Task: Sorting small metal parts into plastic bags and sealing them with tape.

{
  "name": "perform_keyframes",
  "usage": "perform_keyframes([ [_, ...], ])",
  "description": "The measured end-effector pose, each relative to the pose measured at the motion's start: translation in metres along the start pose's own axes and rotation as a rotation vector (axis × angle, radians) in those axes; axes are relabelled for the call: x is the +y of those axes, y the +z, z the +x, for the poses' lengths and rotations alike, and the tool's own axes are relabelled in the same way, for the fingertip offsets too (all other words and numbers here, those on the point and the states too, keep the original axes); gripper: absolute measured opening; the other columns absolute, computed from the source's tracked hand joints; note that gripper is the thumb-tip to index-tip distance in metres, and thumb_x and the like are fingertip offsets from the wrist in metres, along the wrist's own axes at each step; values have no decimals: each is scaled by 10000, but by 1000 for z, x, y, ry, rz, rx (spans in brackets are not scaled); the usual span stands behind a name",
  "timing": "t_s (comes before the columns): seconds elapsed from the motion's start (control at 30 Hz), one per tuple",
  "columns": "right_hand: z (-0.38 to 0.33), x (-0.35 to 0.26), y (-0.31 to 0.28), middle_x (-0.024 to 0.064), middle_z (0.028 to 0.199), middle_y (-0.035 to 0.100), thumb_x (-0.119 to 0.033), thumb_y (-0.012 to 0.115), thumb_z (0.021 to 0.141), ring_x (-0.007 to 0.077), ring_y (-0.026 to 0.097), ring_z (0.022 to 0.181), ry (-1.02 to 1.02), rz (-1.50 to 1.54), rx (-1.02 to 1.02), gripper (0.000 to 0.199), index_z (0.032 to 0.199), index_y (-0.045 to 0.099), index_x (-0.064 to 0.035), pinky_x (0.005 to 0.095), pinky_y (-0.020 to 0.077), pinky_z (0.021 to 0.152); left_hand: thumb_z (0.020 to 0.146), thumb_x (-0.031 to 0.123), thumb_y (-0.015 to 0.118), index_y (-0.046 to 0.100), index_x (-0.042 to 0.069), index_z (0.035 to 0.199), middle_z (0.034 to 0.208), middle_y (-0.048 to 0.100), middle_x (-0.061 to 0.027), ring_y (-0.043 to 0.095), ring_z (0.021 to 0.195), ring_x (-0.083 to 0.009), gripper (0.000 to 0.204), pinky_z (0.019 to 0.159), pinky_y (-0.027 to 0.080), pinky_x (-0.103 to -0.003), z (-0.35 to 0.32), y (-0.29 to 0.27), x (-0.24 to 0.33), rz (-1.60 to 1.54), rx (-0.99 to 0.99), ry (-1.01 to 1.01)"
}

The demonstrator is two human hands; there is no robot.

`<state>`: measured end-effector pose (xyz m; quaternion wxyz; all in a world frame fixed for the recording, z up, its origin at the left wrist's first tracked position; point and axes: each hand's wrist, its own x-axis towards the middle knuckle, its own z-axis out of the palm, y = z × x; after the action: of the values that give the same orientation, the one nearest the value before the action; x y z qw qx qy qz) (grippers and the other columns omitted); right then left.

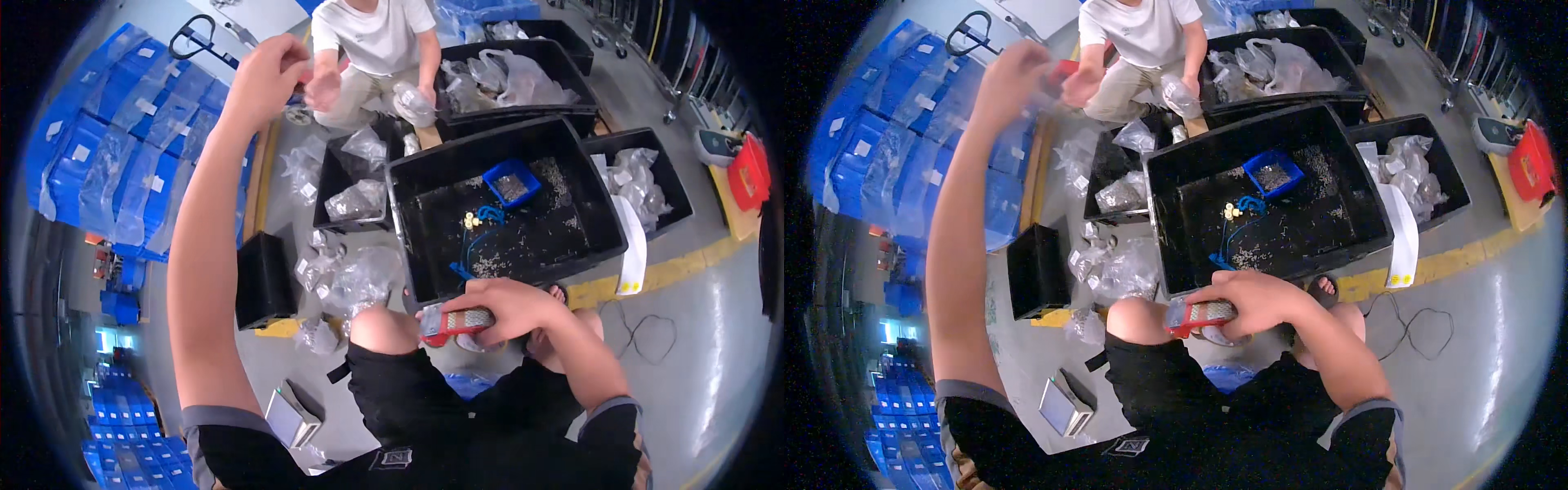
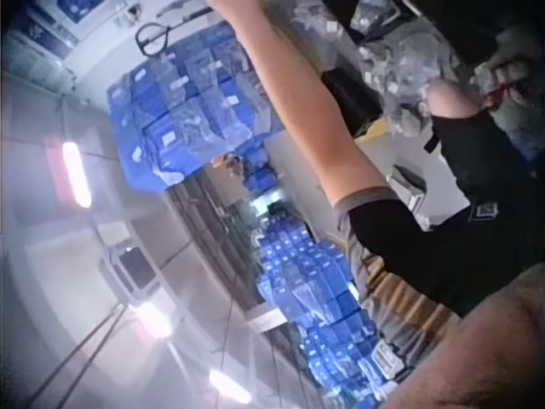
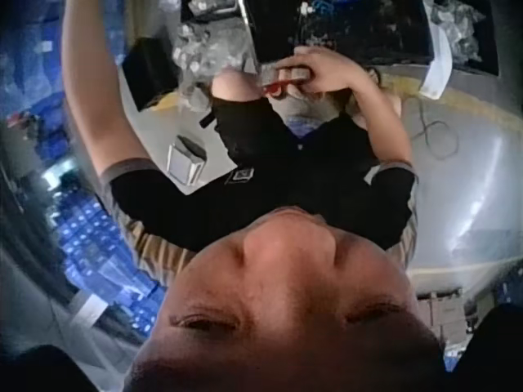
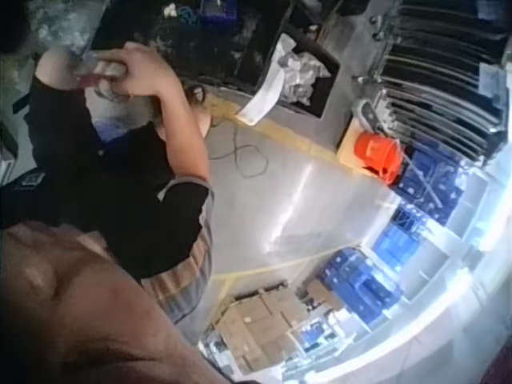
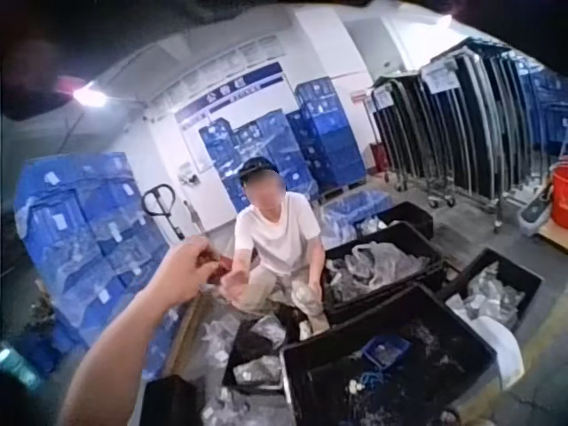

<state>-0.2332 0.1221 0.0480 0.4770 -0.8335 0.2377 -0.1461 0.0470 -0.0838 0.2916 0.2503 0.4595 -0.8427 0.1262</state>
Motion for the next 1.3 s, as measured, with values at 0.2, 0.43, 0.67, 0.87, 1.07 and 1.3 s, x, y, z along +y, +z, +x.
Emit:
perform_keyframes([
  [0.2,-7,19,-1,166,910,578,-243,699,636,379,606,866,48,-9,91,654,1280,599,-183,424,501,783,806,118,605,642,27,942,873,647,-134,636,822,-311,168,763,502,-364,13,71,-36,-51,-143,34],
  [0.43,-2,25,-3,148,976,571,-242,729,652,371,608,874,174,54,27,636,1272,596,-192,418,502,757,831,133,634,672,59,969,913,681,-121,655,830,-295,161,763,510,-374,24,126,-77,-177,-98,-89],
  [0.67,2,41,-5,139,988,576,-213,723,632,355,600,916,77,154,73,675,1288,579,-144,411,489,780,867,188,608,642,77,1167,1169,646,-159,634,1040,-307,322,906,492,-365,33,162,-126,35,-46,-47],
  [0.87,-3,38,-9,119,1014,577,-167,691,636,336,596,931,46,322,67,687,1312,569,-162,398,482,800,880,244,617,513,75,1319,1354,489,-193,554,1147,-373,482,917,483,-421,44,164,-127,525,268,245],
  [1.07,-29,47,-26,143,1063,598,-193,715,633,288,605,925,-237,569,292,695,1285,567,-5,356,466,815,912,213,623,600,37,1220,1148,658,-121,647,1002,-187,356,895,478,-322,-39,188,-6,-239,-1,-186],
  [1.3,-116,72,-17,209,1332,493,-264,748,629,358,521,1205,-648,1279,1012,875,1409,407,-63,495,420,1027,903,199,617,476,5,1238,1084,625,-144,636,869,-225,412,771,535,-339,-158,333,112,-1317,-664,-1008],
])
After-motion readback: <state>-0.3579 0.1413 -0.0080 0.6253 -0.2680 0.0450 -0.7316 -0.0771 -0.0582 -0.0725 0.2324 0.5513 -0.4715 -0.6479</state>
